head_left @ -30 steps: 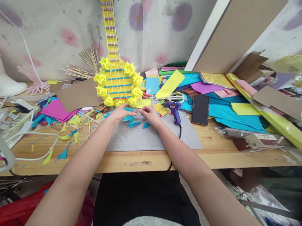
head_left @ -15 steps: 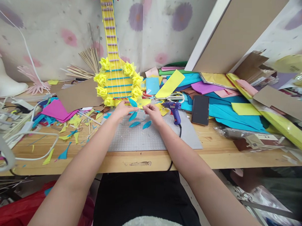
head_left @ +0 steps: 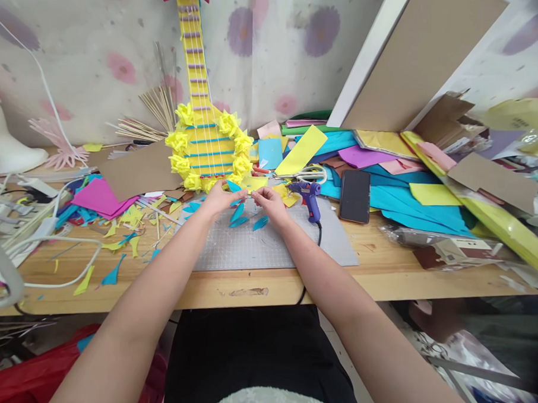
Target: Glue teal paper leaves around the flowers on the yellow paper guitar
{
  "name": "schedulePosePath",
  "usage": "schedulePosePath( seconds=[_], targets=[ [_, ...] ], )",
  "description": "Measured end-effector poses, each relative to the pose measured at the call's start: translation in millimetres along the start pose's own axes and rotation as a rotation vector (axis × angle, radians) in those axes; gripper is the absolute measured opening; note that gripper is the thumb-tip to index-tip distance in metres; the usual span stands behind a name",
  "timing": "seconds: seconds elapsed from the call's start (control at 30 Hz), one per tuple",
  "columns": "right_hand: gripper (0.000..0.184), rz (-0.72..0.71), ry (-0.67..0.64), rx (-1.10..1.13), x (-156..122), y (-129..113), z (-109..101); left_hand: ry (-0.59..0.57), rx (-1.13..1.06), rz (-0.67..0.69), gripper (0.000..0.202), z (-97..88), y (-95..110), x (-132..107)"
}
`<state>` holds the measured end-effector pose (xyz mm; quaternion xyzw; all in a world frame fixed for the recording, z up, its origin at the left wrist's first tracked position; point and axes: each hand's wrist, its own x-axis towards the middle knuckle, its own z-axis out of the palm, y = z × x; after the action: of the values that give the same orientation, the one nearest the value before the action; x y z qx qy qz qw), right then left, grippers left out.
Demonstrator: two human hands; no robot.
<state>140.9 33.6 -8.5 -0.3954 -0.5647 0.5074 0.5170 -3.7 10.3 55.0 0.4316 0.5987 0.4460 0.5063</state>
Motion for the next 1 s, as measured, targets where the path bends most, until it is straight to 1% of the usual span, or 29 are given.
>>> schedulePosePath(
  seconds=[0.1, 0.23, 0.3, 0.53, 0.67, 0.77, 0.87, 1.0],
  targets=[
    [0.038, -0.001, 0.007, 0.008, 1, 2, 0, -0.007, -0.022, -0.024, 0.050, -4.0, 3, -2],
    [0.039, 0.000, -0.005, 0.018, 1, 3, 1, -0.013, 0.005, 0.005, 0.044, -5.3, 4, -4],
    [0.040, 0.002, -0.014, 0.033, 1, 3, 2, 0.003, 0.023, 0.019, 0.043, -3.8, 4, -5],
    [0.040, 0.007, -0.044, 0.060, -2, -1, 3, 0.067, 0.028, 0.047, 0.052, -0.2, -1, -1],
    [0.040, 0.005, -0.045, 0.062, -2, -1, 3, 0.066, 0.031, 0.038, 0.053, -1.8, -2, 1],
    [0.040, 0.011, -0.022, 0.047, -1, 0, 2, 0.047, 0.021, -0.007, 0.053, -6.4, 1, -1],
    [0.039, 0.018, -0.004, 0.022, -1, 0, 3, 0.031, 0.017, -0.056, 0.059, -15.3, 6, -4],
    [0.038, 0.002, 0.005, 0.036, -2, -1, 5, 0.045, 0.037, -0.057, 0.059, -28.4, 10, -4]
  ],
)
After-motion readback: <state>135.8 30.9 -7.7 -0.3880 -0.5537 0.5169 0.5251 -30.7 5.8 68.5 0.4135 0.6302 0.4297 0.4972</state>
